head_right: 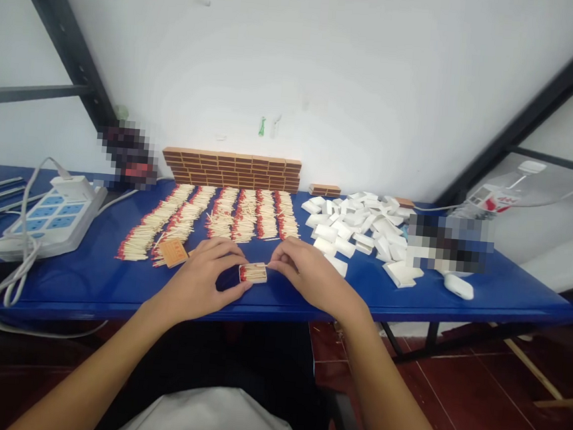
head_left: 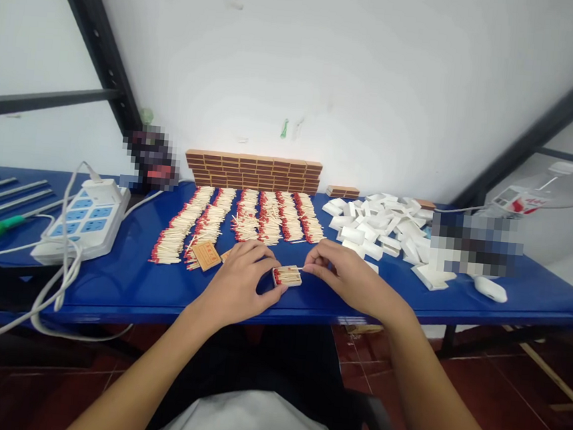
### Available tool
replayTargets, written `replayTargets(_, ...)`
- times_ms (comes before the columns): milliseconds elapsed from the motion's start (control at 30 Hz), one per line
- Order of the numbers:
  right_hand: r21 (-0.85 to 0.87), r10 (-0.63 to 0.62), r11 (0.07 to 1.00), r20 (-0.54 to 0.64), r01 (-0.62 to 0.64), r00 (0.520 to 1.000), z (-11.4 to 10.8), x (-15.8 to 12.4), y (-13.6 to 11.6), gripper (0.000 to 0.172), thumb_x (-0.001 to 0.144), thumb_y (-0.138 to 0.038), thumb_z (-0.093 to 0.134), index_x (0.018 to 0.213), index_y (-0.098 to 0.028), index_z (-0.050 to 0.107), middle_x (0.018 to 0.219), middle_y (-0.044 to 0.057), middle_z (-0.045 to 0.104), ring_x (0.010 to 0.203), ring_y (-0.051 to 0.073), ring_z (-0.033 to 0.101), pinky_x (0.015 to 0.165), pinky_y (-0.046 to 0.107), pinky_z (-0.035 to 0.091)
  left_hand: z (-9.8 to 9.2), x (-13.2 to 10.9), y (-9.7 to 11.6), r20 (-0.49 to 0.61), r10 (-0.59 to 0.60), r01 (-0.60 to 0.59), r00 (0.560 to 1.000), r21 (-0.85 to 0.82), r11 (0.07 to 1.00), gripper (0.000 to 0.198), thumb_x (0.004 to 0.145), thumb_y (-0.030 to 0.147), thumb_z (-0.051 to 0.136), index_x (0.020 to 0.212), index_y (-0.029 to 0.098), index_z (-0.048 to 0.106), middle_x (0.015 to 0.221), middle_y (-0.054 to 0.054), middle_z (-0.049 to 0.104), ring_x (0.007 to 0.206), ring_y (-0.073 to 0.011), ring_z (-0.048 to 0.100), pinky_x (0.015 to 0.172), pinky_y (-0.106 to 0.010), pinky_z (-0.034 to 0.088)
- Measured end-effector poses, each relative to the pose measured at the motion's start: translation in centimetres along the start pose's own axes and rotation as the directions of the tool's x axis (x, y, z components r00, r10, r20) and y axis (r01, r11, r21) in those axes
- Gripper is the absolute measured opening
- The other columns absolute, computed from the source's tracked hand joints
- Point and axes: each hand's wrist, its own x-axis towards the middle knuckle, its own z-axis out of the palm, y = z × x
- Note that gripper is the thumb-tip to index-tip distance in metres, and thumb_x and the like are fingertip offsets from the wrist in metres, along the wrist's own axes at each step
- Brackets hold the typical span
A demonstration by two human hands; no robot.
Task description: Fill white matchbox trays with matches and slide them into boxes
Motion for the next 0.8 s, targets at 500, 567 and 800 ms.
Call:
replayTargets(500,-0.003,-0.051,0.999,-0.033,0.051,0.998,1.6,0.6,-0.2,0.013,0.104,-0.034,0.065,0.098,-0.024,0.07,0.092,0.003,0.063,0.083,0.02,0.061,0.074,0.034,0.048,-0.1,-0.1,0.1,0.002,0.009,-0.009,1.0,0.004,1.0,0.019,0.096,0.036,0.074,0.106,0.02,0.074,0.112,-0.008,0.073,0.115,-0.028,0.063,0.104,-0.048,0.048)
replayTargets(567,-0.011,-0.062,0.998,-0.025,0.062,0.998,1.5,0.6,-0.1,0.013,0.104,-0.034,0.066,0.097,-0.024,0.07,0.091,0.003,0.062,0.083,0.02,0.061,0.074,0.034,0.048,-0.1,-0.1,0.1,0.002,0.015,-0.015,1.0,0.006,1.0,0.018,0.097,0.036,0.073,0.106,0.02,0.074,0.112,-0.008,0.072,0.116,-0.0281,0.063,0.104,-0.048,0.048)
replayTargets(800,-0.032,-0.09,0.995,0.007,0.09,0.996,1.7,1.1,-0.4,0.011,0.104,-0.029,0.065,0.096,-0.024,0.07,0.091,0.002,0.062,0.084,0.019,0.061,0.074,0.032,0.048,0.0,0.0,0.0,-0.005,0.015,-0.015,1.0,0.0,1.0,0.018,0.097,0.035,0.072,0.105,0.02,0.074,0.111,-0.008,0.072,0.114,-0.0278,0.063,0.103,-0.047,0.049)
